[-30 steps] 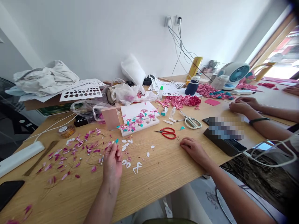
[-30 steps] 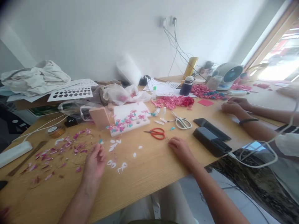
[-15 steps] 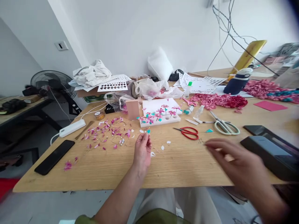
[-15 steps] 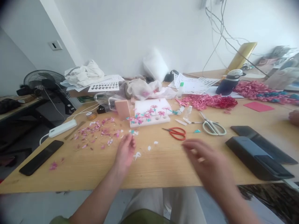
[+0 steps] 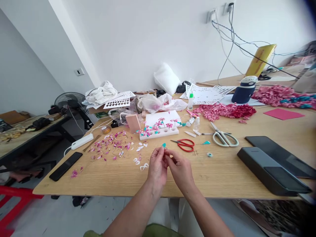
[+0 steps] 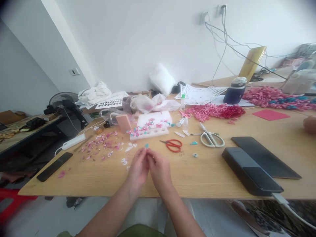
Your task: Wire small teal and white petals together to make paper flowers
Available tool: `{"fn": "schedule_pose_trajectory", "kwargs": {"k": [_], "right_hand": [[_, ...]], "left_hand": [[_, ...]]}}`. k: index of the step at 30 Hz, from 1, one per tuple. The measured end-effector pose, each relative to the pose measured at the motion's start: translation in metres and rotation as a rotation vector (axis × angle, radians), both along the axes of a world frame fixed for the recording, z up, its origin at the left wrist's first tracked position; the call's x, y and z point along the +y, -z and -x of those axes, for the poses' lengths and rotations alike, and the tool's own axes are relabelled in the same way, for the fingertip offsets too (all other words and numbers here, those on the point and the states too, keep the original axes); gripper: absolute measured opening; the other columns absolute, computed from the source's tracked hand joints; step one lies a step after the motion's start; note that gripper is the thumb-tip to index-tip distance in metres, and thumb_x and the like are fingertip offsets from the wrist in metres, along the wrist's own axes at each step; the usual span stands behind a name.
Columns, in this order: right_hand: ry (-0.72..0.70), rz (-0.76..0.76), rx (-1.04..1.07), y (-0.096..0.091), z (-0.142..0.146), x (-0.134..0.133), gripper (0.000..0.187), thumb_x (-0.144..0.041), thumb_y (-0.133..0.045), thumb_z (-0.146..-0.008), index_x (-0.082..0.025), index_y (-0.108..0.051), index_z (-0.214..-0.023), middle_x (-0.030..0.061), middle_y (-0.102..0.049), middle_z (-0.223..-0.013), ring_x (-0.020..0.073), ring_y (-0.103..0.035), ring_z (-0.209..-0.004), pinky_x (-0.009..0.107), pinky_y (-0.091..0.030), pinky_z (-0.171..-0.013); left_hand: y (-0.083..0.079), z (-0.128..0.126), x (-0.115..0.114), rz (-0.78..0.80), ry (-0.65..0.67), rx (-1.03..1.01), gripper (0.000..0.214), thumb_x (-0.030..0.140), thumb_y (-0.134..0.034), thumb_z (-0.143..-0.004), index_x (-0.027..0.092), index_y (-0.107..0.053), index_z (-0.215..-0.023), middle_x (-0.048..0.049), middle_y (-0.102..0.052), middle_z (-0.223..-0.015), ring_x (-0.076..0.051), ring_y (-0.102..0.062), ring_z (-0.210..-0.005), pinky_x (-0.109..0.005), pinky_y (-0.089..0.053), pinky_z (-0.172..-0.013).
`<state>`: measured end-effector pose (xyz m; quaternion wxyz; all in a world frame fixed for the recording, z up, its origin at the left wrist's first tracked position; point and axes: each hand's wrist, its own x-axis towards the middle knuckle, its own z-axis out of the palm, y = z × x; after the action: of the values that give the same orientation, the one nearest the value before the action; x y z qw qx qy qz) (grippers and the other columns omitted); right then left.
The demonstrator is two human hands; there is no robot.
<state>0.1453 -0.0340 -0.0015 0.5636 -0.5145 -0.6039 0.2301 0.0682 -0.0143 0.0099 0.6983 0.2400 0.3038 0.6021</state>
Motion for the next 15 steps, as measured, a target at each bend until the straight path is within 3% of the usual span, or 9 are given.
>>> {"fn": "schedule_pose_trajectory", "kwargs": {"k": [5, 9, 15], "right_hand": [[0.132, -0.01, 0.051, 0.002, -0.011, 0.007, 0.015, -0.025, -0.048, -0.076, -0.019, -0.056, -0.088, 0.0073, -0.061, -0.092, 0.0145, -0.057, -0.06, 0.028, -0.046, -0.056], [-0.106, 0.206, 0.025, 0.005, -0.023, 0.02, 0.028, -0.03, -0.05, -0.074, -0.018, -0.054, -0.099, 0.0042, -0.062, -0.083, 0.0095, -0.049, -0.043, 0.025, -0.042, -0.044], [-0.235, 0.276, -0.117, 0.001, -0.051, 0.032, 0.015, -0.029, -0.05, -0.074, -0.018, -0.061, -0.07, -0.0024, -0.053, -0.054, 0.0104, -0.049, -0.048, 0.023, -0.039, -0.048]], "left_hand": [[-0.002, -0.002, 0.002, 0.012, -0.07, -0.016, 0.013, 0.023, -0.067, -0.063, 0.015, -0.058, -0.068, -0.0001, -0.059, -0.071, -0.008, -0.055, -0.07, -0.021, -0.041, -0.073], [-0.001, 0.004, 0.002, -0.05, -0.018, 0.062, 0.013, 0.024, -0.064, -0.067, 0.013, -0.058, -0.065, -0.0012, -0.059, -0.07, -0.009, -0.055, -0.071, -0.023, -0.041, -0.074], [0.001, 0.017, 0.005, -0.004, -0.037, 0.194, 0.014, 0.024, -0.068, -0.062, 0.013, -0.059, -0.064, 0.0021, -0.055, -0.063, -0.006, -0.05, -0.064, -0.02, -0.039, -0.068]]}}
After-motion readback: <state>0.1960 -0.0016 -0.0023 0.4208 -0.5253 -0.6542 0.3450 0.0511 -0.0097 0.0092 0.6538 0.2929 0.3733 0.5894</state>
